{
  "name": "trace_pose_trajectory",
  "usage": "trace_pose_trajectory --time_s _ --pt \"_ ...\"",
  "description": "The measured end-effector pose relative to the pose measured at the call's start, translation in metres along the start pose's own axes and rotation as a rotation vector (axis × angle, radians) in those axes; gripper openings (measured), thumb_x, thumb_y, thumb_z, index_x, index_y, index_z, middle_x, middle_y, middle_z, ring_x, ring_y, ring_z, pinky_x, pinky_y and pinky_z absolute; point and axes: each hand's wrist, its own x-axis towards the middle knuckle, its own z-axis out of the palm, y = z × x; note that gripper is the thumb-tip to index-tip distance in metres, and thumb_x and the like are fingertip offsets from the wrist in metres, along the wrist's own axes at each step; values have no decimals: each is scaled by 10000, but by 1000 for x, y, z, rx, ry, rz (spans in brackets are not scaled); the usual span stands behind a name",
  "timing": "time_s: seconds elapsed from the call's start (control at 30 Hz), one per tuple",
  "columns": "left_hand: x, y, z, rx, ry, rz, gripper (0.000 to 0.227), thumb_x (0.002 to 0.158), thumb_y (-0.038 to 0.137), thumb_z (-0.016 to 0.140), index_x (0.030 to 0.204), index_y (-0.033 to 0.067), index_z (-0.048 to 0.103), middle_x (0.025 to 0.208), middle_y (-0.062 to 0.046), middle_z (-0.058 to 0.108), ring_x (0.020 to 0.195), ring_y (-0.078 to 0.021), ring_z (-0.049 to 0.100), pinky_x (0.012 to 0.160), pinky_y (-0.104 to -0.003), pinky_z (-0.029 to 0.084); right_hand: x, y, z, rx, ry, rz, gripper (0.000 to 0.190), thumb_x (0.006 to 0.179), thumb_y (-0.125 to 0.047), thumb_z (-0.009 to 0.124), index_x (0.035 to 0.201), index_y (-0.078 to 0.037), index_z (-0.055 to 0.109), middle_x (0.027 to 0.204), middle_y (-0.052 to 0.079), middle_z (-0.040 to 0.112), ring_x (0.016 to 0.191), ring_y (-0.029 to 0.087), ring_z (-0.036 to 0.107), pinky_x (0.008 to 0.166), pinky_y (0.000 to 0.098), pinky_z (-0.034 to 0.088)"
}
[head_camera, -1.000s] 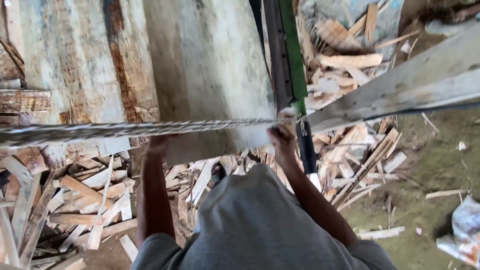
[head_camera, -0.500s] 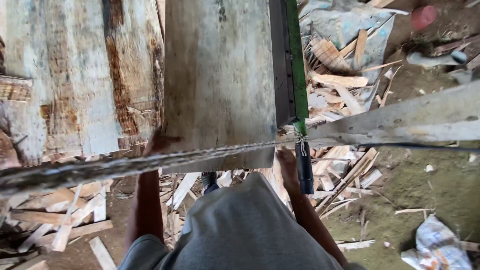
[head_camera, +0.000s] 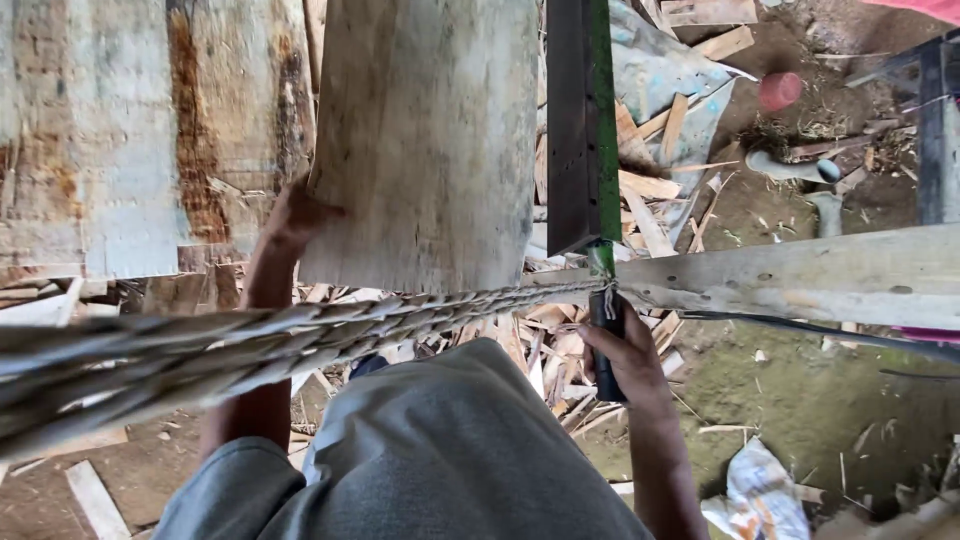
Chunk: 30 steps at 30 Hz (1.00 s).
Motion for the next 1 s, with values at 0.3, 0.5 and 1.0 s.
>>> trace_pose_trajectory --time_s 0.3,0.5,1.0 --pt "54 -38 -8 -369 -24 39 821 773 -86 748 1533 39 465 1499 -96 607 1306 -257 621 1100 -433 547 13 3 13 -346 49 85 427 843 -166 719 1205 -61 518 719 48 592 536 142 610 452 308 542" --pt "17 10 6 -160 48 -26 810 813 1 804 1537 94 452 1492 -69 566 1297 -255 602 1071 -421 543 7 -5 18 -416 41 91 408 830 -193 697 1164 -64 502 751 55 563 535 146 599 444 320 547" --pt "64 25 4 257 180 -65 811 765 -3 822 1487 77 463 1424 -125 613 1186 -230 677 955 -340 600 22 27 7 -571 9 33 353 899 -167 704 1154 -33 499 757 50 577 580 146 586 444 322 492"
